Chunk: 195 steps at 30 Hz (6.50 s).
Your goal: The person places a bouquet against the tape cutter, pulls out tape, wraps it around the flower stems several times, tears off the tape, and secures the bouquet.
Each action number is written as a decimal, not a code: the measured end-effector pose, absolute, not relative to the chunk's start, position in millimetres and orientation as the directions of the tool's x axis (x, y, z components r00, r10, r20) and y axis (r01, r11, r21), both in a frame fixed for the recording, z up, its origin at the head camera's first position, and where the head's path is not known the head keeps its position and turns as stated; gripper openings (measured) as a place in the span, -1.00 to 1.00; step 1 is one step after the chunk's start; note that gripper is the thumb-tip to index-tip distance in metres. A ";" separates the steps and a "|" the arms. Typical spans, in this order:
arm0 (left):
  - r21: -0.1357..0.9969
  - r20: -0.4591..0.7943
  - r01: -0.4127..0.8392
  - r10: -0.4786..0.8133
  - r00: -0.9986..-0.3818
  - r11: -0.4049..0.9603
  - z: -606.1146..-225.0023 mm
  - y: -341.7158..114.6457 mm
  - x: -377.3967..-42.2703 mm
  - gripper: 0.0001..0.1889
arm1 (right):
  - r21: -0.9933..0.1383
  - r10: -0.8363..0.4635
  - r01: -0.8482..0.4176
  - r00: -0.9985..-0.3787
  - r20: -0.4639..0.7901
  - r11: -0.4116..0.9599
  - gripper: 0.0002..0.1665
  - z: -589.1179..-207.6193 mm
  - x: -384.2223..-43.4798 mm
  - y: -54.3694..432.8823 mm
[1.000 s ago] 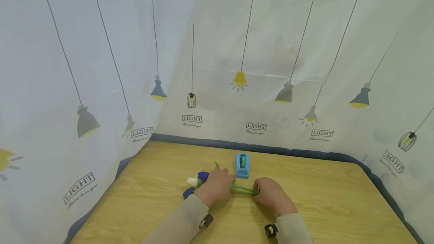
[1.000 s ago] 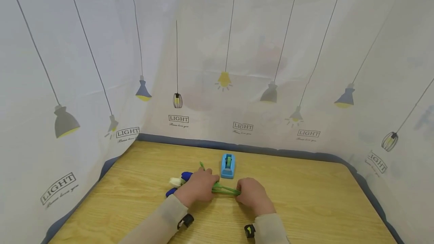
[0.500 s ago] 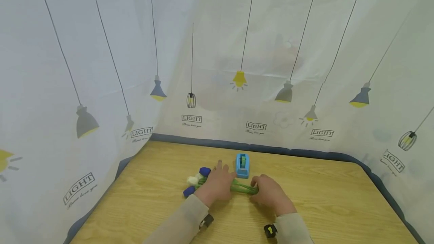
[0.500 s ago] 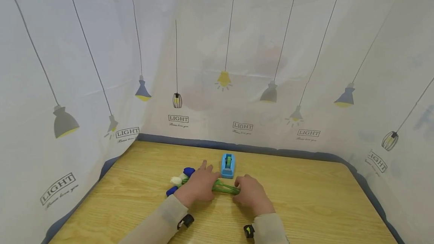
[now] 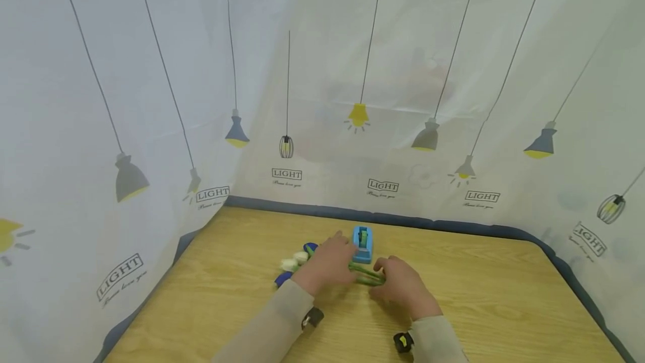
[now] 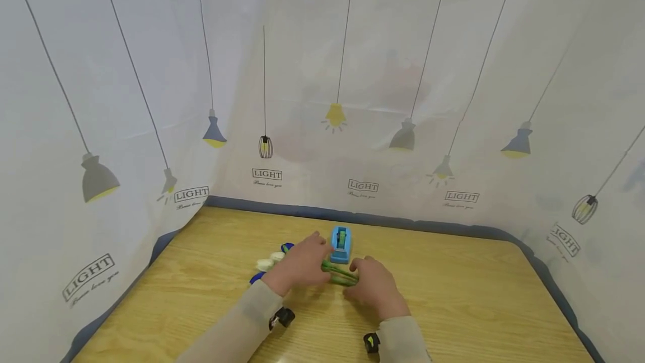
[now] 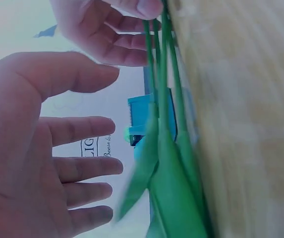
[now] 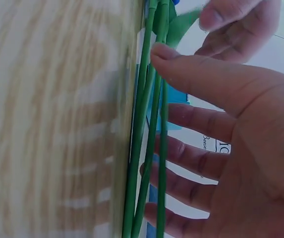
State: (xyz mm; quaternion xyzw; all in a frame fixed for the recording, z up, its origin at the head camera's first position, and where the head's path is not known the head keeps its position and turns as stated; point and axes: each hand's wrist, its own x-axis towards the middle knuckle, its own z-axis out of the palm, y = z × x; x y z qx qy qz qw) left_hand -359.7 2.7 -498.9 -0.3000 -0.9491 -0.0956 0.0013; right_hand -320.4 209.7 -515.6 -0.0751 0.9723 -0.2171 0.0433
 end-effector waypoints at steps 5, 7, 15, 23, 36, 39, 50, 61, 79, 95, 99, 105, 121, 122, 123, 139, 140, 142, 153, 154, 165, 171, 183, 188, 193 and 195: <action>0.309 0.088 0.543 0.545 -0.834 0.781 -492.8 9.1 -366.9 -0.50 | -0.422 -0.171 -0.154 -0.985 -0.003 0.894 -0.40 -513.9 -317.9 209.8; 0.409 0.099 0.509 0.518 -0.850 0.757 -492.0 12.1 -370.6 -0.57 | -0.422 -0.176 -0.167 -0.984 0.019 0.891 -0.39 -513.6 -317.2 210.1; 0.734 0.141 0.286 0.273 -0.951 0.616 -509.0 26.7 -392.9 -0.68 | -0.441 -0.143 -0.169 -0.985 0.091 0.881 -0.43 -514.6 -318.4 212.0; 0.781 0.120 0.153 0.095 -0.988 0.605 -528.1 33.5 -404.3 -0.76 | -0.489 -0.052 -0.129 -0.985 0.167 0.863 -0.61 -510.1 -318.4 206.2; 0.784 0.121 0.105 0.015 -0.992 0.612 -537.0 35.9 -403.3 -0.85 | -0.694 0.072 -0.073 -0.982 0.177 0.716 -0.81 -515.9 -318.1 186.6; 0.782 0.140 0.108 -0.004 -0.990 0.613 -539.1 35.7 -401.2 -0.86 | -0.729 0.107 -0.050 -0.980 0.168 0.683 -0.80 -516.8 -319.6 186.3; 0.810 0.134 0.102 -0.013 -0.991 0.578 -541.1 38.9 -399.0 -0.89 | -0.835 0.184 0.121 -0.983 -0.025 0.536 -0.63 -504.6 -351.7 187.3; 0.814 0.147 0.107 -0.023 -0.989 0.571 -545.4 37.6 -400.4 -0.89 | -0.793 0.234 0.267 -0.959 -0.161 0.547 -0.60 -504.0 -366.0 182.6; 0.824 0.168 0.128 -0.021 -0.986 0.553 -551.7 39.0 -402.6 -0.90 | -0.856 0.248 0.271 -0.953 -0.174 0.441 -0.78 -524.4 -376.8 177.8; 0.813 0.197 0.151 -0.020 -0.980 0.563 -554.8 38.1 -404.2 -0.93 | -0.918 0.230 0.254 -0.955 -0.188 0.304 -0.71 -512.4 -371.3 173.6; 0.822 0.186 0.142 -0.024 -0.982 0.551 -554.0 38.8 -404.6 -0.93 | -0.937 0.214 0.258 -0.954 -0.209 0.235 -0.71 -511.4 -367.8 175.6; 0.821 0.172 0.122 -0.039 -0.984 0.558 -553.6 39.3 -404.2 -0.93 | -0.947 0.191 0.288 -0.947 -0.259 0.141 -0.70 -513.3 -360.3 175.8; 0.826 0.171 0.127 -0.031 -0.985 0.549 -555.4 39.8 -403.7 -0.93 | -0.952 0.148 0.296 -0.948 -0.282 0.082 -0.67 -516.3 -337.2 176.4; 0.824 0.172 0.127 -0.030 -0.985 0.552 -555.9 40.0 -403.7 -0.93 | -0.952 0.148 0.293 -0.949 -0.279 0.084 -0.67 -516.5 -335.8 176.1; 0.823 0.171 0.126 -0.029 -0.985 0.554 -556.4 40.3 -403.8 -0.92 | -0.953 0.148 0.289 -0.950 -0.274 0.089 -0.66 -516.9 -334.3 175.7; 0.829 0.176 0.132 -0.030 -0.984 0.544 -551.6 38.0 -400.8 -0.92 | -0.971 0.126 0.225 -0.969 -0.214 0.078 -0.69 -522.9 -316.2 171.7; 0.830 0.178 0.136 -0.026 -0.984 0.541 -551.9 37.7 -400.7 -0.92 | -0.971 0.127 0.223 -0.969 -0.212 0.082 -0.69 -522.7 -315.1 171.7; 0.830 0.180 0.141 -0.020 -0.983 0.539 -552.1 37.1 -400.7 -0.91 | -0.971 0.132 0.221 -0.969 -0.208 0.087 -0.69 -521.6 -312.8 171.3; 0.831 0.160 0.120 -0.027 -0.987 0.543 -552.8 38.8 -404.1 -0.91 | -0.961 0.124 0.244 -0.966 -0.229 0.130 -0.74 -523.5 -303.3 168.3; 0.830 0.164 0.125 -0.023 -0.986 0.544 -553.5 38.5 -404.5 -0.91 | -0.961 0.124 0.245 -0.965 -0.230 0.130 -0.74 -523.6 -302.5 168.2; 0.831 0.175 0.139 -0.016 -0.984 0.539 -554.8 37.3 -403.3 -0.89 | -0.950 0.119 0.290 -0.954 -0.276 0.116 -0.75 -521.7 -296.7 174.3; 0.826 0.178 0.140 -0.017 -0.984 0.546 -553.3 38.2 -402.5 -0.91 | -0.940 0.087 0.304 -0.952 -0.293 0.157 -0.75 -532.3 -297.7 177.8; 0.820 0.194 0.159 -0.007 -0.981 0.549 -553.3 36.7 -403.6 -0.92 | -0.908 0.120 0.278 -0.960 -0.253 0.313 -0.63 -543.7 -300.9 176.0; 0.818 0.181 0.148 -0.004 -0.983 0.555 -556.6 38.1 -403.8 -0.92 | -0.863 0.098 0.249 -0.968 -0.230 0.439 -0.57 -544.8 -302.8 176.1; 0.824 0.172 0.138 -0.010 -0.985 0.550 -558.5 39.0 -401.8 -0.93 | -0.829 0.056 0.216 -0.974 -0.219 0.515 -0.54 -545.9 -304.7 177.8; 0.826 0.173 0.140 -0.010 -0.985 0.546 -558.0 38.7 -401.7 -0.93 | -0.827 0.048 0.215 -0.974 -0.222 0.519 -0.54 -546.5 -305.3 178.3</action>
